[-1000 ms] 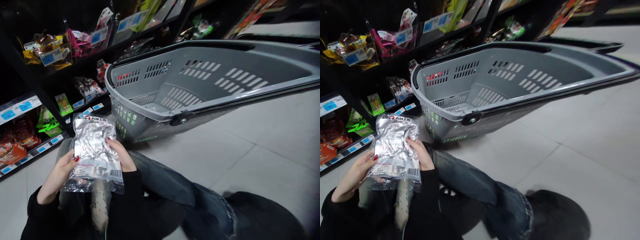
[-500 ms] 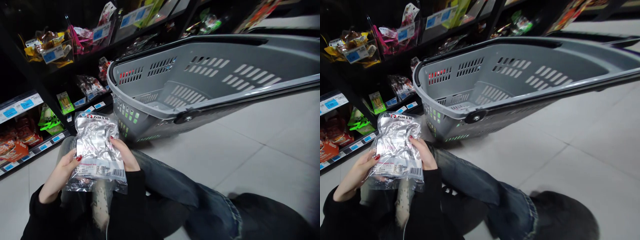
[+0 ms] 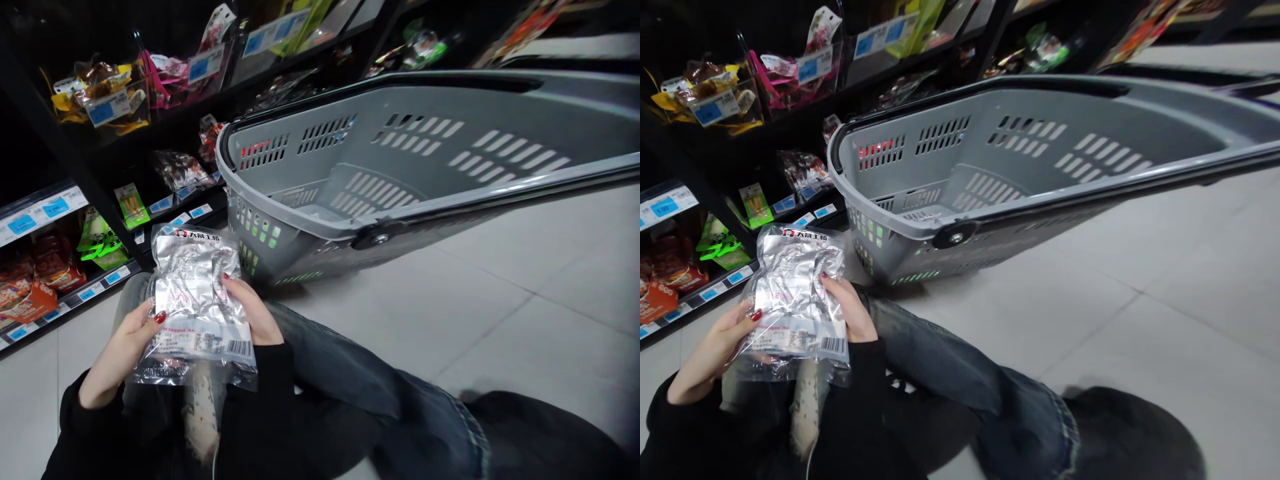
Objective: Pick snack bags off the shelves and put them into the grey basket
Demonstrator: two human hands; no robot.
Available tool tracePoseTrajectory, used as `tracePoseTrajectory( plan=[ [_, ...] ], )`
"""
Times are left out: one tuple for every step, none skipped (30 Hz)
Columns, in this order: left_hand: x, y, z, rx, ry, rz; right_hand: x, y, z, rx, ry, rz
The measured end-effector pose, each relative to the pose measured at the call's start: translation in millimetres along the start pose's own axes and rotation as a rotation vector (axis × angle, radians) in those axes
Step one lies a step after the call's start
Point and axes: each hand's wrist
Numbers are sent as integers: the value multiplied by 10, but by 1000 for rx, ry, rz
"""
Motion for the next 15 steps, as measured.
tracePoseTrajectory(
  plan=[
    [9, -8, 0, -2, -2, -4, 1, 1, -6, 0, -2, -2],
    [16, -16, 1, -3, -4, -6, 2, 1, -10, 1, -3, -7],
    [21, -22, 4, -3, -3, -6, 2, 0, -13, 1, -3, -12],
    [24, -25, 9, 1, 0, -4, 2, -1, -14, 1, -1, -14],
    [25, -27, 14, 6, 4, -1, 2, -3, -14, -1, 1, -12],
    [24, -27, 18, 15, 8, 0, 1, -5, -14, -4, 5, -8],
    [25, -27, 20, 25, 12, 3, 2, -6, -15, -9, 9, -3],
    [26, -27, 17, 35, 15, 6, 3, -8, -19, -13, 11, 0],
    [31, -28, 9, 44, 15, 9, 4, -10, -25, -19, 11, 3],
    [38, -30, -4, 55, 10, 11, 6, -12, -33, -27, 10, 8],
    [49, -33, -21, 76, 6, 16, 7, -17, -39, -44, 13, 10],
    [61, -35, -39, 113, 12, 26, 4, -25, -40, -72, 25, -2],
    [75, -37, -54, 169, 48, 48, -3, -34, -30, -119, 39, -39],
    [87, -37, -63, 240, 121, 80, -19, -45, -3, -197, 53, -107],
    [97, -37, -64, 317, 224, 129, -46, -57, 46, -312, 73, -204]
  ],
)
Point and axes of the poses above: each hand's wrist, its own x-axis towards the middle knuckle, its own z-axis out of the palm, y = z × x, and after that the axes turned 13 degrees about -z, right-handed
